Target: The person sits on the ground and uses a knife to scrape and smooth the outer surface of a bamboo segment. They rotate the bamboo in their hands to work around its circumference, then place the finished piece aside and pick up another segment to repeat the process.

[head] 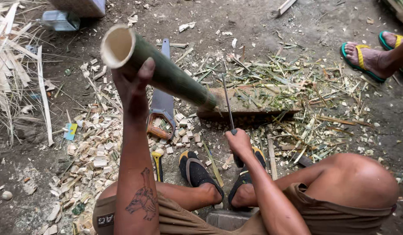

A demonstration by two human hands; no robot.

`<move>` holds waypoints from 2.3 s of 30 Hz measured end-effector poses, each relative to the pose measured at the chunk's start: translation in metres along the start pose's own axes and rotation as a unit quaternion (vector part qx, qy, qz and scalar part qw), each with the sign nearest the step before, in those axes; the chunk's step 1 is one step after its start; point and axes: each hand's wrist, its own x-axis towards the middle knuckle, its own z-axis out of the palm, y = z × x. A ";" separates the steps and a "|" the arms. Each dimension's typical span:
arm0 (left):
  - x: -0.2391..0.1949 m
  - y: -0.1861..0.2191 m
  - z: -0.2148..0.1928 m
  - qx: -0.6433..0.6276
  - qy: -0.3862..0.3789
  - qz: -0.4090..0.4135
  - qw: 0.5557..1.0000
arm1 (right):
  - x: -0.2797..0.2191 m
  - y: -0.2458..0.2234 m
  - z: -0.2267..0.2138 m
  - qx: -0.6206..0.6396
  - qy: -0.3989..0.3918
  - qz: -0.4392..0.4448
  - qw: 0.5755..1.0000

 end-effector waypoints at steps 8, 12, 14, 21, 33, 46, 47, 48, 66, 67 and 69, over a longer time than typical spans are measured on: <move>-0.009 -0.010 0.042 -0.015 0.046 0.071 0.996 | -0.100 -0.096 -0.031 -0.016 -0.071 -0.178 0.981; -0.013 -0.023 0.033 0.012 0.087 0.093 0.992 | -0.081 -0.088 -0.022 -0.044 -0.036 -0.147 0.988; -0.020 -0.020 0.023 -0.001 0.107 0.081 0.991 | -0.068 -0.080 -0.021 -0.033 -0.088 -0.001 0.996; -0.013 -0.030 0.035 0.040 0.111 0.100 0.988 | -0.082 -0.068 -0.015 0.029 -0.041 -0.298 0.953; -0.010 -0.025 0.031 0.024 0.179 0.113 0.977 | -0.069 -0.049 0.000 -0.010 -0.052 -0.240 0.969; -0.009 -0.025 0.040 0.131 0.246 0.107 0.954 | -0.066 -0.047 0.008 0.009 -0.065 -0.215 0.975; -0.010 -0.028 0.039 0.159 0.258 0.117 0.946 | -0.072 -0.044 0.016 0.010 -0.048 -0.298 0.953; -0.013 -0.028 0.035 0.187 0.269 0.128 0.936 | -0.077 -0.042 0.021 0.011 -0.031 -0.380 0.924; -0.016 -0.025 0.028 0.103 0.285 0.133 0.944 | -0.024 -0.009 0.033 -0.020 -0.051 -0.041 0.998; -0.020 -0.024 0.026 0.090 0.263 0.122 0.953 | -0.018 -0.004 0.035 0.010 -0.047 -0.036 0.998; -0.020 -0.020 0.026 0.062 0.221 0.098 0.968 | -0.006 -0.002 0.028 0.066 -0.039 -0.028 0.997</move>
